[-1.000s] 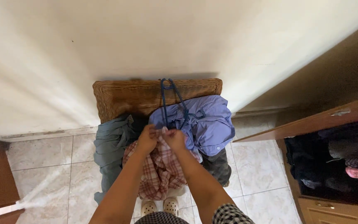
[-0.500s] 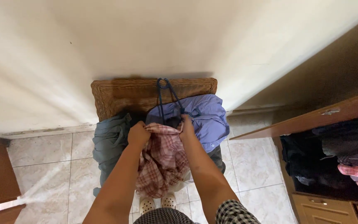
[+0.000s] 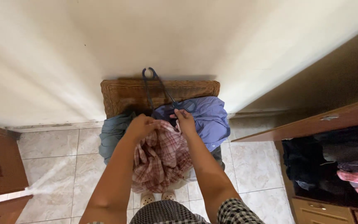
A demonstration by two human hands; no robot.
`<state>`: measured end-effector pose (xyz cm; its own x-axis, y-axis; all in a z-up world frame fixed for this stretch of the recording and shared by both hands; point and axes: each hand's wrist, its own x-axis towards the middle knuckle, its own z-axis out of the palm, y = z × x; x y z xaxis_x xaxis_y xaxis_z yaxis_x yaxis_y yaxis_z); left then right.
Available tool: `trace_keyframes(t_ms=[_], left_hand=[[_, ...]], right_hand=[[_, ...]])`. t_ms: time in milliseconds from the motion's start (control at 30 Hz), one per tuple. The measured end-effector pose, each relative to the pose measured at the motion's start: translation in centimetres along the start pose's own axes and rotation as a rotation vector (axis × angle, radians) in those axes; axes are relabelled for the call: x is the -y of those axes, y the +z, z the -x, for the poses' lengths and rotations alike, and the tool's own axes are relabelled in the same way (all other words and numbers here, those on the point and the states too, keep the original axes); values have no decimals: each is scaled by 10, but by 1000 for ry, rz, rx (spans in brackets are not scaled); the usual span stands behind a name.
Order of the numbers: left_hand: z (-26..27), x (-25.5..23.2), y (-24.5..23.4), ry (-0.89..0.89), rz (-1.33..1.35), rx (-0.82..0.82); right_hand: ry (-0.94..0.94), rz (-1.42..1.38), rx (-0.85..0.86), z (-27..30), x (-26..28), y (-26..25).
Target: Hanging shirts on hangers and placing them in a wardrobe.
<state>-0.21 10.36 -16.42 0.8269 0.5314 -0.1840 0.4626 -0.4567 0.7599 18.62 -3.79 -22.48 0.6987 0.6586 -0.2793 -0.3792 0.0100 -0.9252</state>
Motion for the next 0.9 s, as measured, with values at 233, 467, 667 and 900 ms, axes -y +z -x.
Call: trace_keyframes(t_ms=[233,467,667,900], left_hand=[[17,-104,-70,200,-120,-294],[54,-191,-110,506,-179,-141],[66,-156,-115,422,-345,-342],[76,-145,-131,64,144,-117]], right_hand=[[-410,330,-51,65,95,31],[-434,429,182,73,153,37],[-665,470,-33,81,189,13],[-230,-56,36,144,240,5]])
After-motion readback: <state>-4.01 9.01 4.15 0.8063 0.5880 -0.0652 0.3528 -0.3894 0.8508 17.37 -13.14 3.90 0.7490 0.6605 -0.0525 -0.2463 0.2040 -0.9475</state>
